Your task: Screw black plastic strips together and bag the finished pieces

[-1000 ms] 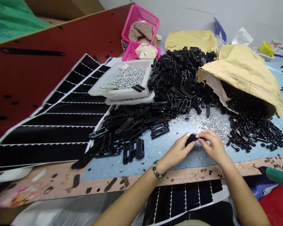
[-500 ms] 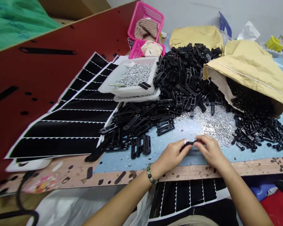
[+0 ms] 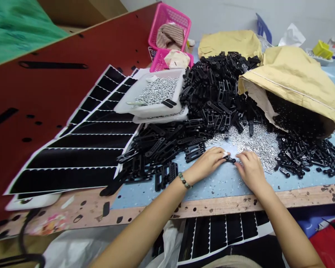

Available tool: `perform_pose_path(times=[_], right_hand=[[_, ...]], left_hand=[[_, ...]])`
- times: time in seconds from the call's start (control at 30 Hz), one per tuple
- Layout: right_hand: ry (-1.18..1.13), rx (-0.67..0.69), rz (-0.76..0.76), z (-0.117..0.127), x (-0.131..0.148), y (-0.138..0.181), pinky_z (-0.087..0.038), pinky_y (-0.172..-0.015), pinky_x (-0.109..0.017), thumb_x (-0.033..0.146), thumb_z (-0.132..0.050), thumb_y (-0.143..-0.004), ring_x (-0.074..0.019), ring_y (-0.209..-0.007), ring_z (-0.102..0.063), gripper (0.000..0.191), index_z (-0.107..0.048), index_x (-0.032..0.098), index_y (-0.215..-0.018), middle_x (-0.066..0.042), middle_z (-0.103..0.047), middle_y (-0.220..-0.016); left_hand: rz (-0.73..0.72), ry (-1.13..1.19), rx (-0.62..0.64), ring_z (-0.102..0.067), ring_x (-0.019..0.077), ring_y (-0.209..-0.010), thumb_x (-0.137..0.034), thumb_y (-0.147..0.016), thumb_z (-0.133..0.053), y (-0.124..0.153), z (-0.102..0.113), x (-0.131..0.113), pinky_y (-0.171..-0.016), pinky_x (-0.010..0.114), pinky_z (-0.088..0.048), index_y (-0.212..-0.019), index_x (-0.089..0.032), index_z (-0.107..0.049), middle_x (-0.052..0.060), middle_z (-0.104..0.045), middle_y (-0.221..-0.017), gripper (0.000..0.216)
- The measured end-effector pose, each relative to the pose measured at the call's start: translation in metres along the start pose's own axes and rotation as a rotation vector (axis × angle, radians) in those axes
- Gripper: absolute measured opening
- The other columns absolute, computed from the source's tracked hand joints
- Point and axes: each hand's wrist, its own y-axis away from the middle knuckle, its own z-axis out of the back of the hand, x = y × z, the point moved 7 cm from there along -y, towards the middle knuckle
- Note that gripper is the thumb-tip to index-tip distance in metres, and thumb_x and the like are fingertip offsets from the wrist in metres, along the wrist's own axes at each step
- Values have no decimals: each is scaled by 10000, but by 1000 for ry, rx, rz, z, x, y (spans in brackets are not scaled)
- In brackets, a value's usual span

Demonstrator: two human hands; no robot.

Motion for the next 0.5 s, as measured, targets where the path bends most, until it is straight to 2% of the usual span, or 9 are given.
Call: perform_pose_path(times=[0.1,0.23,0.4,0.5], right_hand=[[19,38,63,-10,7,-2,-443,-806,-390,231,-498,-935,-241,-917,-545,189,-639,209,-1060,-72,-659,-1000],[45,42,40,-18,11,-2,-449,-764,-388,223,-497,-932,-241,-870,-540,198,-659,205,-1044,-79,-661,-929],[53,56,47,-21,18,-2,-455,-767,-372,174,-524,-901,-238,-866,-528,196,-653,198,-1046,-74,-654,-930],[72,47,28,-21,22,-3,-446,-777,-368,170,-547,-881,-236,-864,-524,186,-647,180,-1037,-70,-654,-928]], left_hand=[[-74,-38,57,-549,213,-960,-201,-925,-482,-4,1,5,-885,365,-430,-1028,-196,-638,66,-612,-1001,187],[-124,-37,98,-549,213,-960,-197,-919,-486,-5,2,8,-885,365,-427,-1051,-210,-634,63,-614,-997,199],[-133,-40,59,-539,200,-942,-223,-953,-409,1,3,8,-861,351,-449,-1005,-193,-631,75,-596,-985,230],[-165,-41,78,-543,195,-942,-209,-950,-418,-2,4,9,-866,346,-447,-989,-190,-633,72,-600,-987,218]])
